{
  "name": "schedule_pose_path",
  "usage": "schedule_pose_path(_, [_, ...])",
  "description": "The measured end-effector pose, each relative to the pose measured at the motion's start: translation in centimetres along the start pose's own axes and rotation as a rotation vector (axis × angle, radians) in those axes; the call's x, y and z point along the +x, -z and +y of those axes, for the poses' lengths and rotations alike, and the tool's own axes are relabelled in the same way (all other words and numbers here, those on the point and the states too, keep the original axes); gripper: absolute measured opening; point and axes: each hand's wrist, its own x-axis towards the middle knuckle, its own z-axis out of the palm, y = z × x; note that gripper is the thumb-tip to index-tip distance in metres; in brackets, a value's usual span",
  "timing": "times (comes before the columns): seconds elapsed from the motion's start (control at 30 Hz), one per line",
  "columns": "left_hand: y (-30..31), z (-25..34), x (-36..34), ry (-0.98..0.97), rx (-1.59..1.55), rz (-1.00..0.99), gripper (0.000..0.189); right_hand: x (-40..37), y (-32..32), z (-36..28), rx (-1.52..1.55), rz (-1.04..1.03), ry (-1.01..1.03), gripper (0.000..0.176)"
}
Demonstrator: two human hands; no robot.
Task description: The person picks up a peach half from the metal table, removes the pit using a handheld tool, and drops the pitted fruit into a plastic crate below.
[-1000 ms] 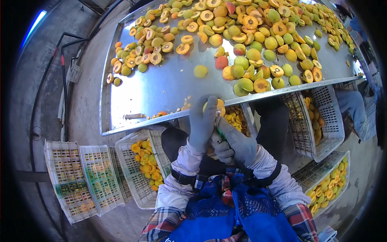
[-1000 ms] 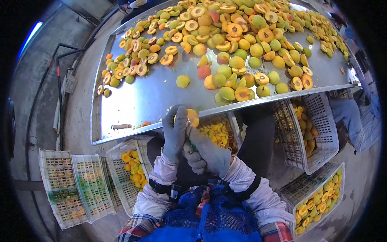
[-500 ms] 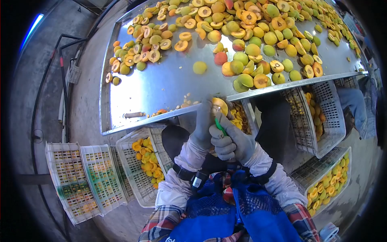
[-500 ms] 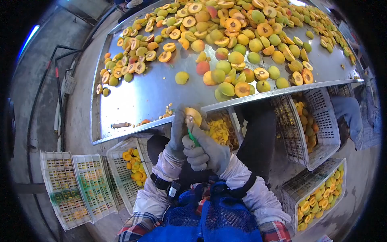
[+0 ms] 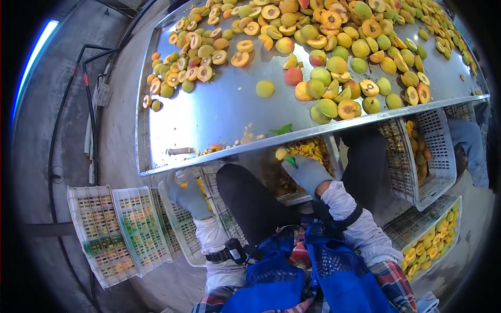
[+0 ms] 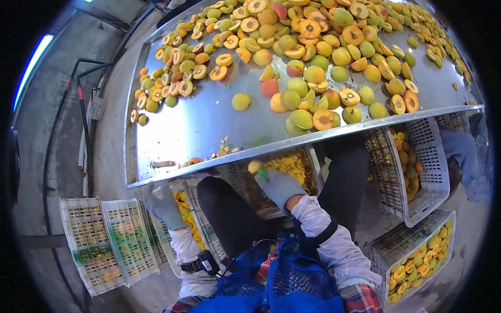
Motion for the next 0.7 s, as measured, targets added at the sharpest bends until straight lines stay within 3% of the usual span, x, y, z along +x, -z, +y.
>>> schedule_pose_path(0.03, [-1.5,1.3,0.5,-0.114,-0.12,0.089,0.035,0.6,1.2,-1.2,0.028,-0.03,-0.104,0.041])
schedule_pose_path(0.13, [-7.6,10.1,3.1,-0.36,-0.395,-0.303,0.041,1.0,1.8,-0.9,-0.012,-0.044,-0.11,0.042])
schedule_pose_path(0.23, [-15.9,15.8,4.4,-0.406,-0.257,-0.563,0.059,-0.4,3.1,-0.6,-0.055,-0.036,-0.093,0.037])
schedule_pose_path(0.33, [-17.9,22.1,7.2,-0.383,0.129,-0.963,0.058,-1.2,3.0,0.2,0.133,0.002,-0.05,0.035])
schedule_pose_path(0.4, [-21.3,19.7,6.5,-0.142,-0.346,-1.122,0.057,-1.1,2.1,0.8,0.35,0.041,-0.004,0.034])
schedule_pose_path(0.47, [-21.1,18.9,5.6,0.115,-0.908,-1.244,0.057,-0.2,4.1,-1.4,0.809,-0.056,-0.179,0.031])
schedule_pose_path(0.53, [-15.4,18.4,3.5,0.419,-1.555,-1.286,0.058,0.6,6.2,-3.6,1.107,-0.141,-0.272,0.03])
schedule_pose_path(0.6, [-11.3,18.6,2.2,0.28,-1.455,-1.163,0.059,0.9,7.5,-5.2,1.244,-0.193,-0.279,0.03])
schedule_pose_path(0.7, [-8.3,18.8,0.3,0.363,-1.479,-1.059,0.06,0.6,6.5,-6.6,1.213,-0.099,-0.187,0.031])
